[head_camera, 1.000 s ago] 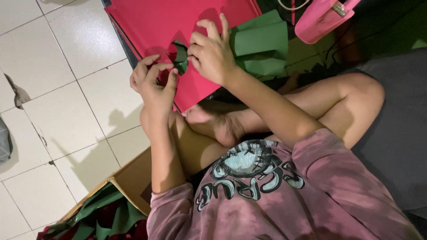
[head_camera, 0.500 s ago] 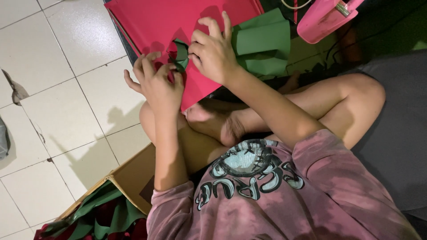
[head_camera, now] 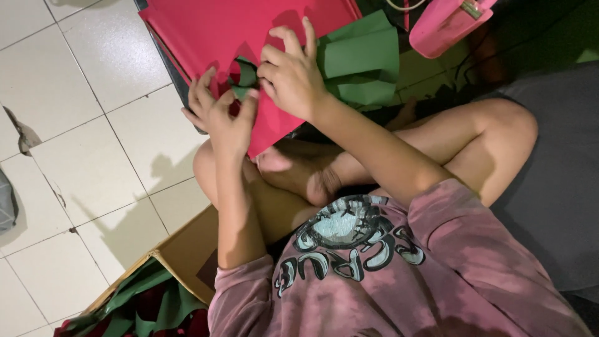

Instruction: The person is creating a decorative floral arrangement component by folding green paper into a fan shape and securing it with a red ribbon.

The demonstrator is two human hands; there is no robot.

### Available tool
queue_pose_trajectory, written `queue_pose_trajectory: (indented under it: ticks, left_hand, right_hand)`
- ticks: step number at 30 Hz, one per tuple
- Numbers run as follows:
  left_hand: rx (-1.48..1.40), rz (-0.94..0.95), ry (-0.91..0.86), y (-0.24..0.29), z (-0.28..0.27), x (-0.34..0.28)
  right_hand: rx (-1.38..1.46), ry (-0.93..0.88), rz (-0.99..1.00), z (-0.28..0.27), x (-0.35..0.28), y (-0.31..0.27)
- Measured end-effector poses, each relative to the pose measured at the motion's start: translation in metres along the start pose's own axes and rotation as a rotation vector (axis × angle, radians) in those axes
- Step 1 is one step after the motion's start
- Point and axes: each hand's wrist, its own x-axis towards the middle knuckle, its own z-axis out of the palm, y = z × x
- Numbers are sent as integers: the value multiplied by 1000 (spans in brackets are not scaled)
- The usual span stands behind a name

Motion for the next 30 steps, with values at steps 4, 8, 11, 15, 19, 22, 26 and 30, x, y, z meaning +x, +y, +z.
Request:
queue_pose_trajectory:
  ticks: [4, 8, 11, 15, 19, 22, 26, 30]
  left_hand:
    - [111, 64, -12, -4, -2, 3]
    - [26, 48, -18, -9, 0, 9]
    - [44, 50, -60, -7, -5, 12]
    - [46, 60, -63, -11, -5, 14]
    - [-15, 69, -66, -17, -11, 18]
    - [-87, 66, -119, -13, -18, 18]
    - [40, 90, -115, -13, -17, 19]
    - [77, 7, -168, -8, -27, 17]
  right_hand:
    - [-7, -2, 0, 4, 0, 1]
    - [-19, -13, 7, 1, 1, 0]
    - [-10, -11, 7, 0, 2, 2]
    - [-3, -25, -4, 0, 1, 2]
    - [-7, -23, 12, -2, 2, 1]
    - [17, -16, 5, -3, 1, 1]
    - [0, -17, 0, -3, 2, -1]
    - [-6, 35, -62, -3, 0, 1]
